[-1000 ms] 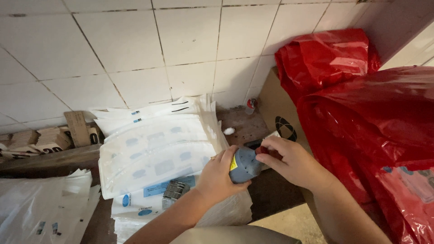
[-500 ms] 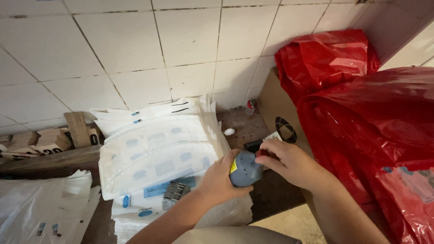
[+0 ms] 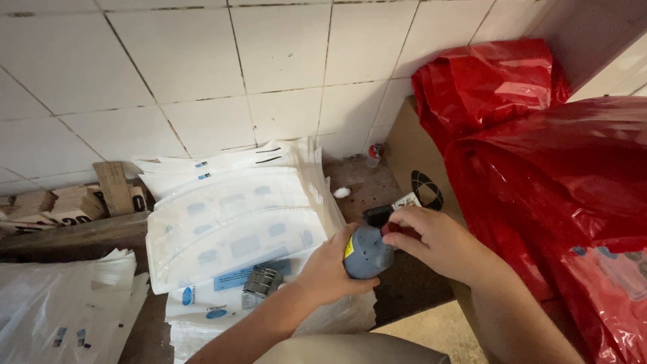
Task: The person is manually stamping a stack of white plastic bags using a hand stamp and ink pad.
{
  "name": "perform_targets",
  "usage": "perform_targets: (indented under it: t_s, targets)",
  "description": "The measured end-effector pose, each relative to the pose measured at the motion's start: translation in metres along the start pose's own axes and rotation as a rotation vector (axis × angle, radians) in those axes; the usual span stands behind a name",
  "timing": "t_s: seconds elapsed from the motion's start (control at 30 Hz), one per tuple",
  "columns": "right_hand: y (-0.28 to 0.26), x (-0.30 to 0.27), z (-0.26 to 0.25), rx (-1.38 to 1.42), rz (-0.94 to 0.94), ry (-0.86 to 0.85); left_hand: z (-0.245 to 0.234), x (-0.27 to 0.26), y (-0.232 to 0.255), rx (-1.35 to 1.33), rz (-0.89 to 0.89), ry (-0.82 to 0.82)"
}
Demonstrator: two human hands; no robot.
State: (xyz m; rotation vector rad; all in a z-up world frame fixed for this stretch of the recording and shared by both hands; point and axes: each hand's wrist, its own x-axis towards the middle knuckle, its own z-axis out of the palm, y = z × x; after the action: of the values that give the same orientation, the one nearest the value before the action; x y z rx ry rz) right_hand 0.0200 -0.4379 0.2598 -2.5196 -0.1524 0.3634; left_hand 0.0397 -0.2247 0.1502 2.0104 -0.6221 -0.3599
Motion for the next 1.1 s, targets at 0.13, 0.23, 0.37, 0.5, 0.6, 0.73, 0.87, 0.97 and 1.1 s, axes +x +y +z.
perform_targets:
  t_s: [0.13,0.23,0.37,0.5,0.6,0.73,0.87,0.97,1.1]
  targets:
    - [-0.002,-0.005,-0.015,-0.075,-0.215,-0.104,0.003,0.0,-0.002,-0.033,-0.055,-0.036]
    - [0.001,-0.007,-0.013,-0.066,-0.162,-0.154,0.002,0.001,0.001,-0.024,-0.068,-0.048]
    - [-0.007,0.002,-0.001,-0.014,0.053,0.035,0.007,0.004,-0.004,0.041,-0.047,-0.005]
    - [-0.004,0.004,0.0,-0.074,-0.068,-0.018,0.004,0.001,-0.004,0.022,-0.054,0.024]
    - [0.001,-0.001,-0.009,-0.035,-0.239,-0.079,0.001,0.001,0.0,0.038,-0.069,-0.019]
    - [0.006,0.0,-0.001,0.004,-0.215,-0.01,0.004,0.001,-0.003,0.017,-0.03,0.007]
    - [-0.002,0.004,0.004,-0.012,0.029,0.079,0.008,0.002,-0.008,0.051,-0.022,0.041]
    - [-0.003,0.001,-0.004,-0.003,-0.022,0.015,0.006,0.002,-0.008,0.039,0.006,0.049]
    - [0.002,-0.011,-0.019,0.009,-0.479,0.104,0.006,0.0,-0.008,0.043,-0.024,0.026]
